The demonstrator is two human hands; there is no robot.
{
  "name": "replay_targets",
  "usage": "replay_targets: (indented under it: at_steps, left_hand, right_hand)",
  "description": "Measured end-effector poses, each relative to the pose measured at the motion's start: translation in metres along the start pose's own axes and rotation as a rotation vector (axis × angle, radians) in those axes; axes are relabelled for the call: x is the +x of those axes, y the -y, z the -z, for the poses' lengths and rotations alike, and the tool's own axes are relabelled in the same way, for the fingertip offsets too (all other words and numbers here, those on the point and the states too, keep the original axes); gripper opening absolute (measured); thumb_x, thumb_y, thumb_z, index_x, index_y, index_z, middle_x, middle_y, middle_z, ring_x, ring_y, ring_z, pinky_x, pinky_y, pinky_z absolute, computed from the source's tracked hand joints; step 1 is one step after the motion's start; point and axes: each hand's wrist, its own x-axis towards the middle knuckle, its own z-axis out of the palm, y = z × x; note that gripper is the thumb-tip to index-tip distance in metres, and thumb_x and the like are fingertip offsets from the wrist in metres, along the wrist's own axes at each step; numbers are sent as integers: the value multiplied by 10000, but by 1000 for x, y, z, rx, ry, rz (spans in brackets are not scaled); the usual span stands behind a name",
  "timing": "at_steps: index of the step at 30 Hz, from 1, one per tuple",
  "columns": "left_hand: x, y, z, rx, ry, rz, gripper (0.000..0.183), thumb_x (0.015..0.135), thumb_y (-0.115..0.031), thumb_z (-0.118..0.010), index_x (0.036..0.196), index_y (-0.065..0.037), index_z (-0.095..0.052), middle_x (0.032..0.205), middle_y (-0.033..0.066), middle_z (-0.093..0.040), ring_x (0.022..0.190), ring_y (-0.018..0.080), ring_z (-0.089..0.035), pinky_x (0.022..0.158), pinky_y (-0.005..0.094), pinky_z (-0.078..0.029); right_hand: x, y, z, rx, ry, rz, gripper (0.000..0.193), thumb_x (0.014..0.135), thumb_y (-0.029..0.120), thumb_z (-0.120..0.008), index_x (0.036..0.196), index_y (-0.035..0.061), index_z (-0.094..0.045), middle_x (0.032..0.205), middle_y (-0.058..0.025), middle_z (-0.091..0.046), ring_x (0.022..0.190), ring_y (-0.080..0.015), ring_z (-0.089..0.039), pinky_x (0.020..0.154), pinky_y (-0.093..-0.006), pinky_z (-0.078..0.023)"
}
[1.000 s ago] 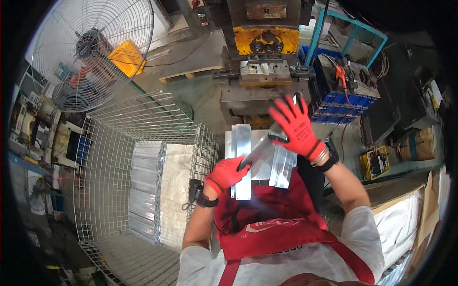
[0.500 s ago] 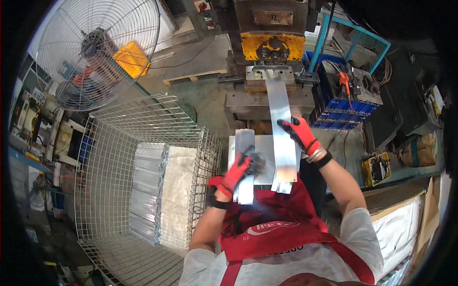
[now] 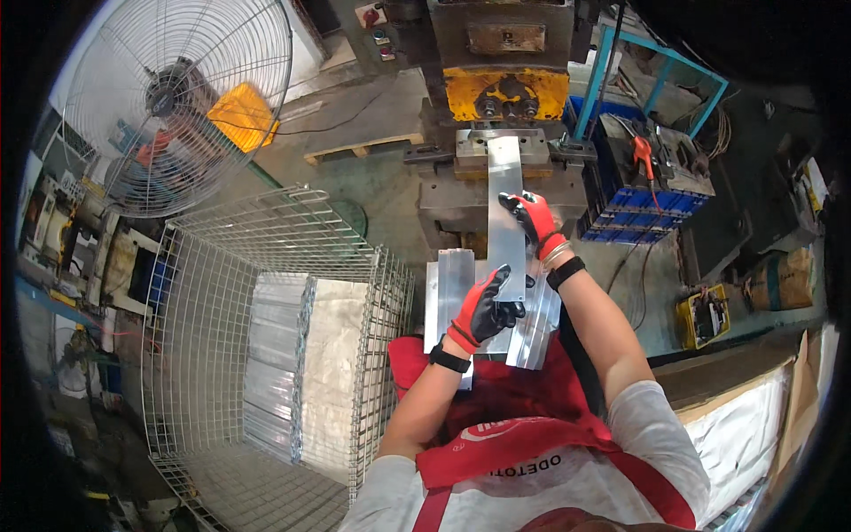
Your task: Picking up metal sheets, inserting them into a stamping machine for processing, and moving finished parts into a storage bin.
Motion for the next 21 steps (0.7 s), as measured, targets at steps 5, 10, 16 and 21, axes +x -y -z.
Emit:
replay_targets:
  at_steps: [5,10,16,21]
  left_hand:
    - [2,-14,-24,-146,-44,150,282,865,-300,-456,1032,-78,-505,841,35,-567,500,188,-581,349,248,-422]
    - [8,2,-15,-188,-63,172,298,861,-324,-461,933,-48,-551,687,34,-559,452,150,-541,344,233,-392]
    - [9,3,-32,-102,-141,166,332,853,-344,-472,891,-25,-553,603,65,-551,446,152,-549,365,237,-406]
    - [7,-4,-36,-86,-144,172,306,845,-339,-486,913,-47,-548,667,60,-568,461,158,-560,358,223,-402]
  right_hand:
    - [6,-6,7,30,-27,1,214,763,187,-582,604,66,-507,578,76,-442,517,-38,-377,456,-239,-314]
    - [4,-10,10,-259,-74,-2,189,762,186,-578,623,65,-535,604,53,-501,526,-61,-442,481,-247,-352]
    - [-5,-4,10,196,33,-54,156,771,176,-583,793,24,-612,739,19,-586,652,-68,-527,592,-204,-408]
    - [-18,-18,12,211,23,-93,192,777,262,-593,778,71,-608,677,67,-512,584,-41,-435,510,-192,-329]
